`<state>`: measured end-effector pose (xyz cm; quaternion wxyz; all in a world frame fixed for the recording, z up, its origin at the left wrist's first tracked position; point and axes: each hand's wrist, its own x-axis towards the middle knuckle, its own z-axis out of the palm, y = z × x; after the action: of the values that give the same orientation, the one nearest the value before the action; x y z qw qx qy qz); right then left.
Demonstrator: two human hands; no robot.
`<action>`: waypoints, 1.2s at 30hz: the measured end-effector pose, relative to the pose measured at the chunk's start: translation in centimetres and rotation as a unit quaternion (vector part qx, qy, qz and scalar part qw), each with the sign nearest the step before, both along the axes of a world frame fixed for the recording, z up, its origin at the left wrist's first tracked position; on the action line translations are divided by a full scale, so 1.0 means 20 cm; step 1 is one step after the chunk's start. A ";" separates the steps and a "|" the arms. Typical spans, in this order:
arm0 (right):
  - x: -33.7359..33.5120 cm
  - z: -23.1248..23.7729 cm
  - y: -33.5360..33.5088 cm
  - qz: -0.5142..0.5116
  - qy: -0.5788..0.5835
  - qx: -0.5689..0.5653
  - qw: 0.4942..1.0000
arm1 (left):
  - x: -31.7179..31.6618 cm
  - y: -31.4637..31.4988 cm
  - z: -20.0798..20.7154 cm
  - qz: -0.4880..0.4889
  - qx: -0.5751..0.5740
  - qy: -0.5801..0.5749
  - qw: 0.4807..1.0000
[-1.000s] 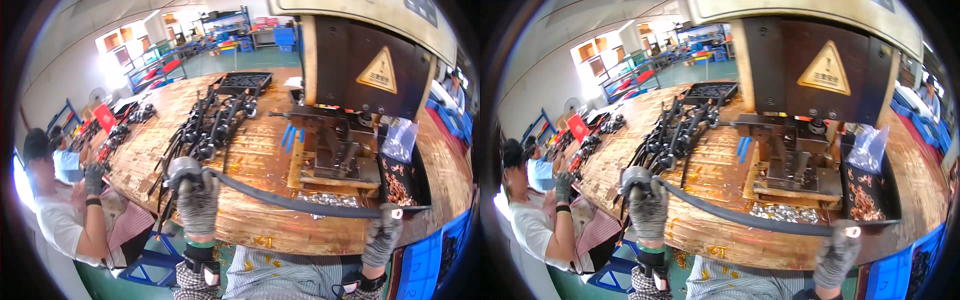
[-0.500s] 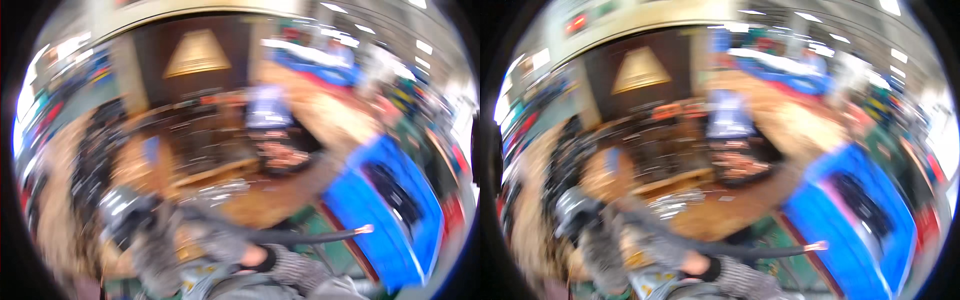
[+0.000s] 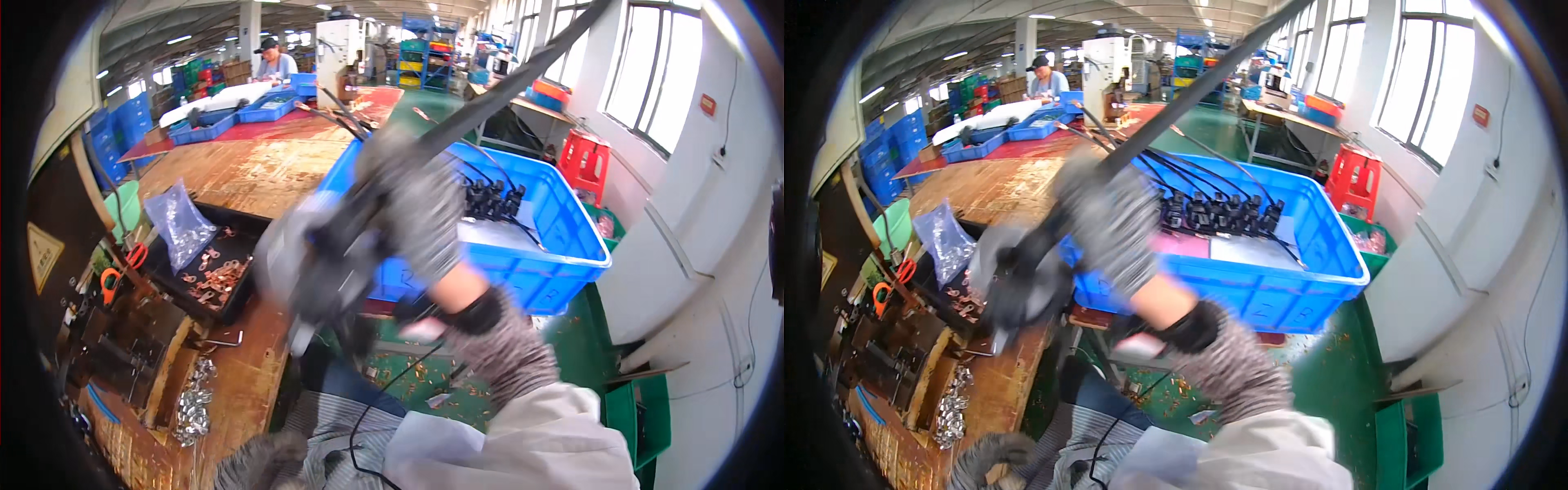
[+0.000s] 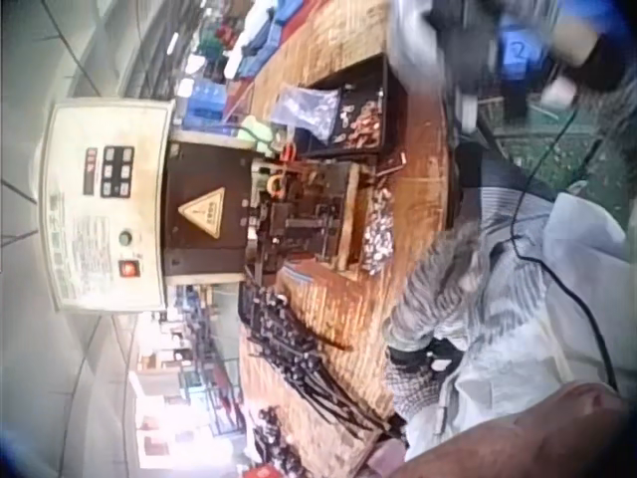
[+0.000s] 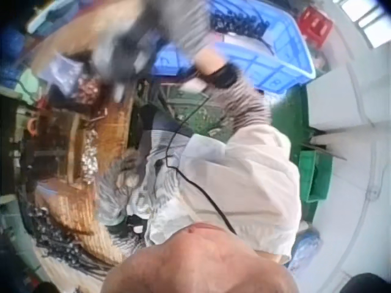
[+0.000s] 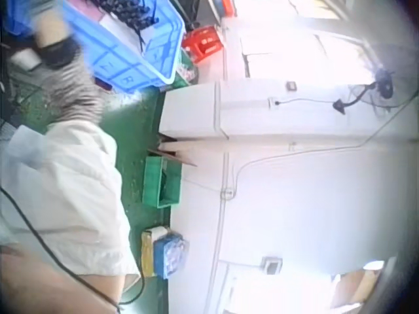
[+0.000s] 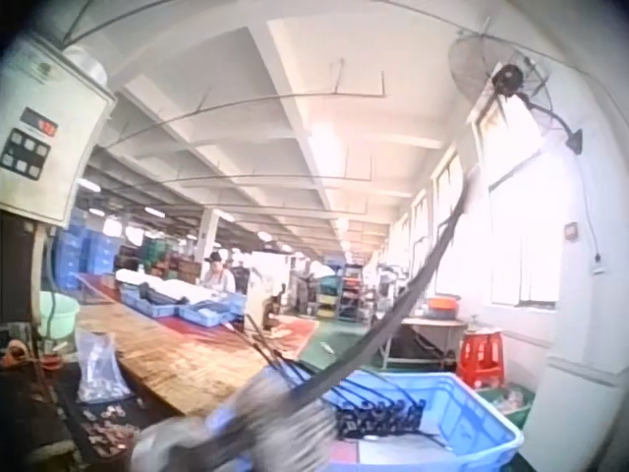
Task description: Crimping metal connectors onto industrial cables using a bench-top press.
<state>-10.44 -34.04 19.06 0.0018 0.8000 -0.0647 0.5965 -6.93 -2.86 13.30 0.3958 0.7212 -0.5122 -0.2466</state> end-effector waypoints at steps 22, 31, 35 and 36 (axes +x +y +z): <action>-0.93 -0.45 -2.35 -0.493 0.561 0.261 0.612 | 0.11 0.16 -0.20 0.373 -0.021 0.220 0.901; -0.86 -0.53 -2.44 -0.567 0.435 0.280 0.641 | 0.10 -0.01 -0.20 0.446 -0.004 0.219 0.868; -0.81 -0.65 -2.60 -0.421 0.406 0.405 0.703 | 0.04 -0.08 -0.15 0.482 -0.001 0.198 0.853; -0.79 -0.73 -2.63 -0.391 0.403 0.405 0.722 | 0.04 -0.10 -0.11 0.494 0.001 0.187 0.849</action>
<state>-26.15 -86.70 4.50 -0.0631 0.7932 -0.6002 0.0812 -6.17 -4.94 11.03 0.5530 0.8197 -0.0038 -0.1492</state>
